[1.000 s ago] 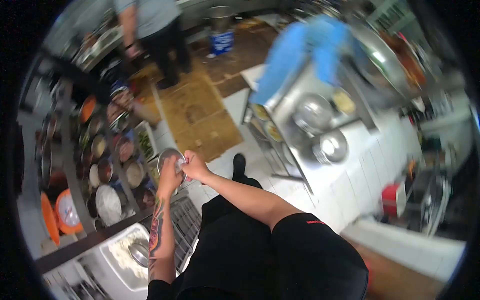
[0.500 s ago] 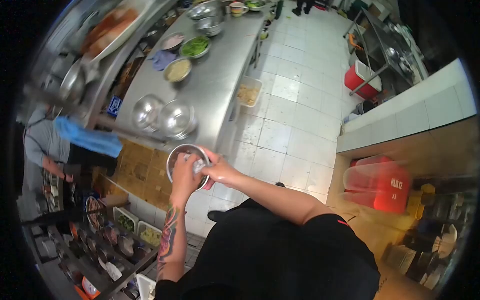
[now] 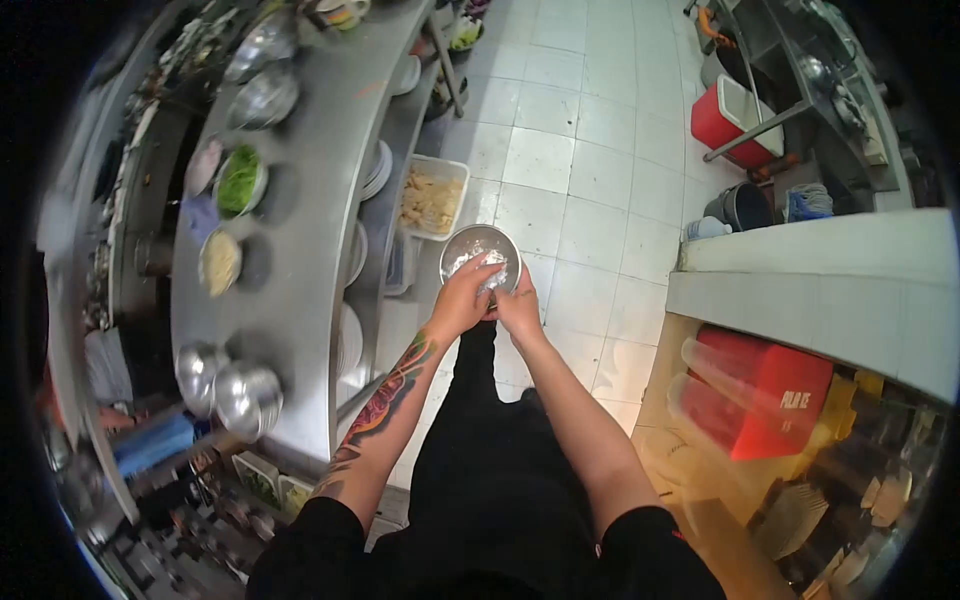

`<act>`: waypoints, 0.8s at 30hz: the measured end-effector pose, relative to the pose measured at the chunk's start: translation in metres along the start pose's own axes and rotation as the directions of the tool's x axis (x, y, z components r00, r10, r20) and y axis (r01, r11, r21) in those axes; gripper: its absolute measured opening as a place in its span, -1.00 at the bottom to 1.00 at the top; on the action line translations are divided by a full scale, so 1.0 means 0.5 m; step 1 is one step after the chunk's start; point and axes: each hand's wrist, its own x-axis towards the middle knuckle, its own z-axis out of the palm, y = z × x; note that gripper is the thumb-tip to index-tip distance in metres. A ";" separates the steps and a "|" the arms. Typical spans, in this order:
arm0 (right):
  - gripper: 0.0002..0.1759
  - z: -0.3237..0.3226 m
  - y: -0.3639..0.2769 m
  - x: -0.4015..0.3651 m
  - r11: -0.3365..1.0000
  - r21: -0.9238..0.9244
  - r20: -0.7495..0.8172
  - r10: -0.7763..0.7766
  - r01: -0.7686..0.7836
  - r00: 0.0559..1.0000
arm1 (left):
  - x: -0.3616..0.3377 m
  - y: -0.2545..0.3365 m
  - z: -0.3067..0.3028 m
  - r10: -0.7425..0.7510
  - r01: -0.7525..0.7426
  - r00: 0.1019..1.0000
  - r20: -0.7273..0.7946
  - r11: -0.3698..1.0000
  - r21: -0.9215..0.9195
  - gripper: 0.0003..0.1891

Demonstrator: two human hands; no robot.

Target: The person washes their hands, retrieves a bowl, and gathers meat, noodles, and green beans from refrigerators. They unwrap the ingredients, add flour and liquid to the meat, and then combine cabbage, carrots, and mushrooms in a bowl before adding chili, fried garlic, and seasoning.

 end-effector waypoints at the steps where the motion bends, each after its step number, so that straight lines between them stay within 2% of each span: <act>1: -0.27 -0.012 0.018 0.061 0.999 0.034 -0.043 0.007 -0.005 0.999 | 0.048 -0.034 0.021 0.042 -0.044 0.997 -0.070 0.999 -0.031 -0.49; 3: -0.44 -0.044 0.059 0.184 0.998 0.036 -0.160 0.053 -0.048 0.986 | 0.145 -0.117 0.085 0.007 -0.008 0.998 -0.067 1.000 -0.016 -0.49; 4: -0.44 -0.057 0.075 0.248 0.996 0.033 -0.167 0.082 -0.078 0.983 | 0.189 -0.162 0.118 -0.018 0.019 0.996 -0.085 1.000 0.019 -0.50; 6: -0.42 -0.091 0.118 0.361 0.997 0.070 -0.218 0.046 -0.031 0.975 | 0.257 -0.240 0.162 -0.040 0.039 0.999 -0.016 0.997 -0.073 -0.52; 7: -0.44 -0.114 0.144 0.421 0.994 0.065 -0.230 0.104 -0.091 0.968 | 0.288 -0.285 0.178 -0.003 0.002 1.000 -0.005 0.993 -0.120 -0.54; 8: -0.43 -0.124 0.167 0.475 0.983 0.145 -0.240 0.149 -0.117 0.959 | 0.313 -0.328 0.192 0.036 -0.035 0.999 0.004 0.986 -0.163 -0.56; 10: -0.42 -0.143 0.206 0.580 0.966 0.114 -0.233 0.253 -0.232 0.939 | 0.366 -0.448 0.220 -0.056 0.012 0.982 -0.179 0.971 -0.238 -0.69; 11: -0.42 -0.141 0.221 0.625 0.956 0.117 -0.226 0.290 -0.269 0.930 | 0.388 -0.514 0.221 -0.131 0.087 0.964 -0.231 0.978 -0.189 -0.69; 12: -0.44 -0.139 0.231 0.667 0.958 0.093 -0.214 0.285 -0.271 0.934 | 0.397 -0.600 0.243 -0.325 0.242 0.891 -0.318 0.931 -0.273 -0.67; 13: -0.47 -0.140 0.246 0.706 0.962 0.067 -0.201 0.273 -0.265 0.941 | 0.411 -0.673 0.239 -0.389 0.315 0.837 -0.385 0.918 -0.243 -0.66; 14: -0.47 -0.143 0.269 0.742 0.955 0.067 -0.193 0.296 -0.289 0.935 | 0.406 -0.782 0.265 -0.566 0.428 0.724 -0.395 0.817 -0.385 -0.66; 15: -0.46 -0.148 0.292 0.764 0.954 0.045 -0.157 0.299 -0.295 0.941 | 0.387 -0.872 0.290 -0.716 0.508 0.586 -0.379 0.689 -0.517 -0.66; 16: -0.46 -0.152 0.313 0.781 0.954 0.020 -0.125 0.299 -0.299 0.946 | 0.388 -0.918 0.285 -0.827 0.684 0.380 -0.414 0.553 -0.476 -0.60; 17: -0.46 -0.150 0.325 0.790 0.948 0.023 -0.121 0.316 -0.316 0.941 | 0.382 -0.965 0.285 -0.875 0.815 0.155 -0.458 0.375 -0.441 -0.54; 18: -0.46 -0.148 0.332 0.796 0.950 0.018 -0.116 0.313 -0.313 0.943 | 0.374 -1.002 0.282 -0.876 0.823 0.146 -0.461 0.366 -0.435 -0.54; 20: -0.46 -0.148 0.355 0.807 0.947 0.012 -0.113 0.321 -0.322 0.940 | 0.362 -1.049 0.287 -0.801 0.943 0.141 -0.581 0.287 -0.167 -0.42; 21: -0.45 -0.149 0.365 0.805 0.932 0.035 -0.096 0.362 -0.361 0.927 | 0.356 -1.065 0.295 -0.804 0.947 0.135 -0.579 0.276 -0.162 -0.42; 23: -0.43 -0.144 0.380 0.797 0.912 0.072 -0.073 0.410 -0.405 0.909 | 0.395 -1.015 0.266 -0.914 0.987 0.074 -0.399 0.123 -0.099 -0.42; 24: -0.43 -0.143 0.385 0.798 0.916 0.056 -0.055 0.401 -0.398 0.914 | 0.391 -1.019 0.269 -0.916 0.988 0.071 -0.395 0.119 -0.098 -0.42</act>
